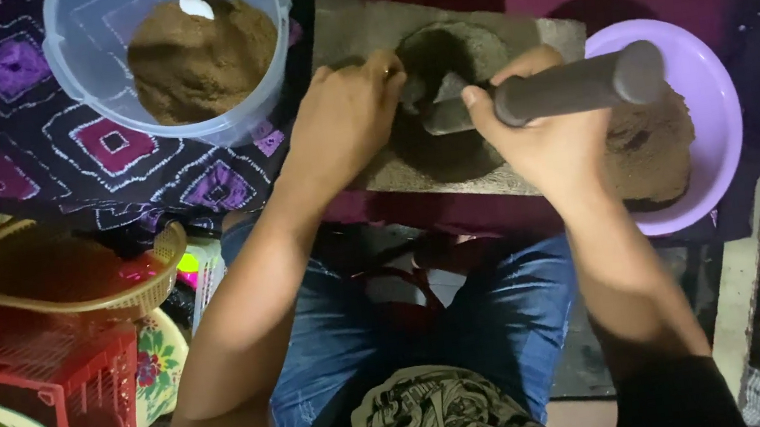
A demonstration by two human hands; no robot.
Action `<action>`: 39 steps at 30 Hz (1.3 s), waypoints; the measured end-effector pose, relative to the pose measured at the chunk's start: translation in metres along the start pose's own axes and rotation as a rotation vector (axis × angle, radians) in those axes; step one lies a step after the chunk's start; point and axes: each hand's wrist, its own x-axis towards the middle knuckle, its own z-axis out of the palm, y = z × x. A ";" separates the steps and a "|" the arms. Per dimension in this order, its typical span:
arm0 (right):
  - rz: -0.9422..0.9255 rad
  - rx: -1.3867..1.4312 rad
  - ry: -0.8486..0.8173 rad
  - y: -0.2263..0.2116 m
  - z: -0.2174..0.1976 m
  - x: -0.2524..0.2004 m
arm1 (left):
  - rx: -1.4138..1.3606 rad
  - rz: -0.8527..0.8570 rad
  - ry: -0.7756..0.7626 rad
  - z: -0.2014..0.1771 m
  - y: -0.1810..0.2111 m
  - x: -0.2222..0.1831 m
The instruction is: A person uses a stone pestle to pound and grind brown powder on a stone slab, occasionally repositioning the powder with their hand.
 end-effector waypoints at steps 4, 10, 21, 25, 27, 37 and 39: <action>0.075 -0.108 -0.164 0.025 0.019 -0.005 | -0.095 -0.040 -0.060 -0.005 0.001 0.000; 0.059 -0.067 -0.043 0.020 0.013 -0.005 | -0.034 0.005 0.023 0.004 -0.007 0.000; 0.014 -0.054 0.050 0.018 0.032 -0.007 | -0.113 -0.029 0.020 0.005 -0.009 0.000; 0.008 -0.092 0.090 0.006 0.021 -0.007 | -0.085 -0.038 0.024 0.002 -0.007 0.001; 0.037 -0.121 0.049 -0.007 0.004 -0.009 | -0.117 -0.044 0.005 0.001 -0.006 0.000; -0.007 -0.038 0.093 0.016 0.034 -0.005 | -0.126 -0.051 -0.004 -0.009 -0.003 0.002; 0.015 -0.007 0.120 0.016 0.032 -0.010 | -0.170 -0.059 0.008 -0.006 -0.004 0.000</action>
